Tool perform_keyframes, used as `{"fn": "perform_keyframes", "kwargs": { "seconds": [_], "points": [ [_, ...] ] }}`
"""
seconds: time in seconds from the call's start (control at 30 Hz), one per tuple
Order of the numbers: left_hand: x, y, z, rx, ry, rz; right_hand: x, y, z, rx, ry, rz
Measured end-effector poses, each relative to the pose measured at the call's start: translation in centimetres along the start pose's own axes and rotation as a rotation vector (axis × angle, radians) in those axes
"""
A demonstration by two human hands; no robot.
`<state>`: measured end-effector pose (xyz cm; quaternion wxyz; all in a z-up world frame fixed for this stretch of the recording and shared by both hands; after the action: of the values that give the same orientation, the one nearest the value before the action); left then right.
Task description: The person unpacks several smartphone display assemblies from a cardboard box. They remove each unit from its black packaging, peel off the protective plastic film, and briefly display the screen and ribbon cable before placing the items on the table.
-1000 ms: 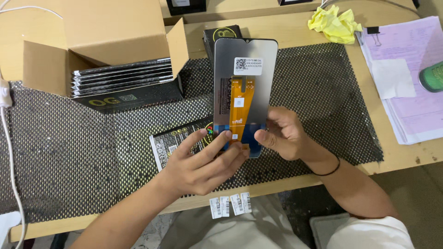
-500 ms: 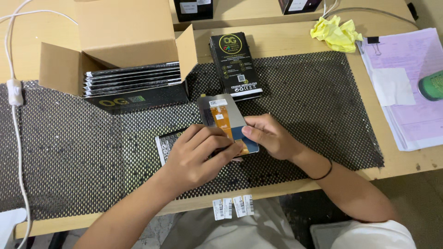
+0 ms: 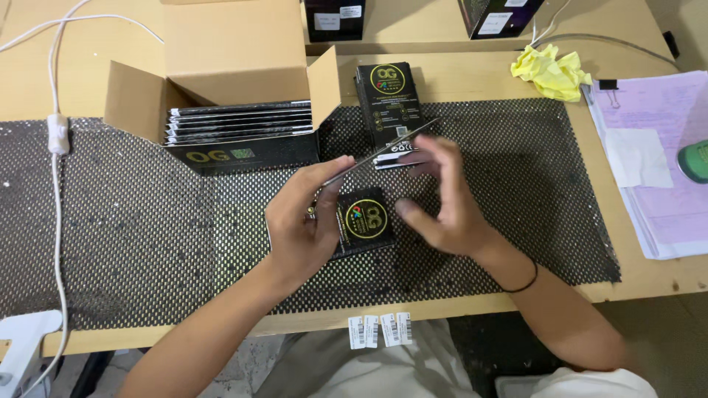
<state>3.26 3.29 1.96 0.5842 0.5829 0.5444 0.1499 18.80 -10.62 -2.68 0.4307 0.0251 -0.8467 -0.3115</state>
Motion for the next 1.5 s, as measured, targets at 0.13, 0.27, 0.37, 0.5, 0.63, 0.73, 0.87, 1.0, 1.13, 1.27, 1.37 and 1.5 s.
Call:
{"fn": "perform_keyframes", "kwargs": {
  "seconds": [0.13, 0.27, 0.37, 0.5, 0.63, 0.73, 0.87, 1.0, 1.13, 1.27, 1.37, 1.5],
  "points": [
    [1.8, -1.2, 0.4, -0.131, -0.23, -0.347, -5.3, -1.3, -3.2, -0.279, 0.117, 0.246],
    [5.0, -4.4, 2.4, -0.174, -0.415, -0.69, -5.2, -1.1, -4.2, -0.463, 0.357, 0.505],
    [3.2, -1.4, 1.8, -0.083, -0.484, -0.755, -7.1, -1.4, -5.1, -0.605, 0.478, 0.542],
    [3.2, -2.3, 2.8, 0.022, -0.583, -0.79, -7.9, -1.6, -5.8, -0.693, 0.494, 0.574],
    [2.5, -4.4, 4.4, 0.17, -0.766, -0.721, -6.0, -1.1, -6.8, -0.724, -0.039, 0.355],
    [1.9, -5.0, 5.2, 0.177, -0.747, -0.729, -3.6, -0.6, -5.3, -0.632, -0.217, 0.247],
    [3.0, -6.2, 5.9, 0.134, -0.716, -0.721, -0.8, -0.2, -1.2, -0.346, -0.174, 0.183],
    [4.5, -6.7, 5.0, 0.064, -0.682, -0.711, 0.7, -0.5, 1.4, -0.046, 0.065, 0.004],
    [5.4, -4.7, 3.0, -0.024, -0.641, -0.678, 2.2, -0.4, 1.2, 0.176, 0.368, -0.062],
    [7.2, -4.5, 1.5, -0.078, -0.694, -0.652, 0.6, -0.2, -1.4, 0.143, 0.514, -0.027],
    [6.1, -1.5, -0.1, -0.062, -0.758, -0.557, -0.6, 0.4, -3.9, -0.009, 0.644, -0.06],
    [5.5, -0.9, -0.1, -0.033, -0.715, -0.478, -3.2, -0.1, -7.3, -0.114, 0.682, -0.097]
  ]
}}
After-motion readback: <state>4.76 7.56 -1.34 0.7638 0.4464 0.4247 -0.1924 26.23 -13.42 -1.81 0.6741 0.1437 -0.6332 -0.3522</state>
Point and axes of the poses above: each hand's wrist, its own y-axis towards the middle knuckle, its own z-axis out of the palm, x = y × z, the point moved 4 cm from there along y, towards the middle knuckle, and after that the axes turned 3 degrees about y, right-handed, at the moved point
